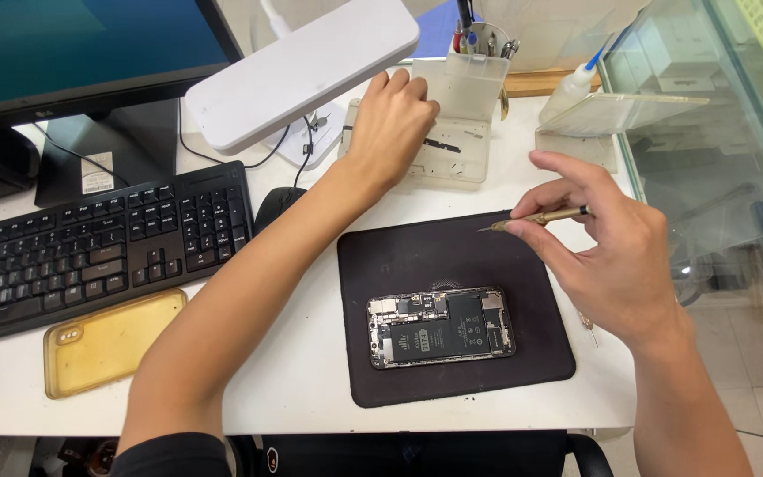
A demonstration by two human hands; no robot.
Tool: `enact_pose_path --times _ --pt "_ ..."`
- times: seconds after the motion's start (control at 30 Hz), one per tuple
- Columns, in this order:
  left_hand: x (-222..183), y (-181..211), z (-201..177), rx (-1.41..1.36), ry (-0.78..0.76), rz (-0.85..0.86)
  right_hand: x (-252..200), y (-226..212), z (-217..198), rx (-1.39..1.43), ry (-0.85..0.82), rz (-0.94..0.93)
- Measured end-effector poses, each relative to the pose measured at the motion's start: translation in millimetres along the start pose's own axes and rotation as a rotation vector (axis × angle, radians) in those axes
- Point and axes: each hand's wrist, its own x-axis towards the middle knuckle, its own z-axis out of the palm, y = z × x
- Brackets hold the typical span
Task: The person disassembles a smartphone on a workbench, using a screwdriver to remove screws and tweezers to handle small components. They separate the screen from the chassis, remove internal parts, and place them into a compartmentalized tray.
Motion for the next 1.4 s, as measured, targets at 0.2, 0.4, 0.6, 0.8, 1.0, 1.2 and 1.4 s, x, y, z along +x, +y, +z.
enact_pose_path --times 0.2,0.4,0.6,0.8,1.0,1.2,1.4 --pt "-4.4 -6.2 14.9 -0.03 -0.001 0.005 -2.9 1.6 -0.2 -0.045 -0.005 -0.012" --pt "-4.0 -4.4 9.8 -0.053 -0.051 -0.026 -1.1 0.0 -1.0 -0.089 -0.001 0.001" --pt "-2.9 0.6 -4.8 -0.055 -0.037 -0.009 -1.6 -0.6 0.6 -0.075 -0.013 -0.013" --pt "-22.5 -2.9 -60.8 -0.25 0.045 -0.064 -5.1 -1.0 0.1 -0.015 -0.023 0.021" --pt "-102.6 35.3 -136.8 -0.657 -0.355 -0.055 -14.8 -2.8 30.9 0.1 -0.19 -0.073" --pt "-125.4 47.0 -148.3 -0.759 -0.521 -0.101 -22.3 -4.7 62.8 0.088 -0.308 -0.147" --pt "-127.6 46.9 -141.2 -0.783 -0.537 -0.11 -20.8 -3.9 76.6 0.073 -0.304 -0.169"
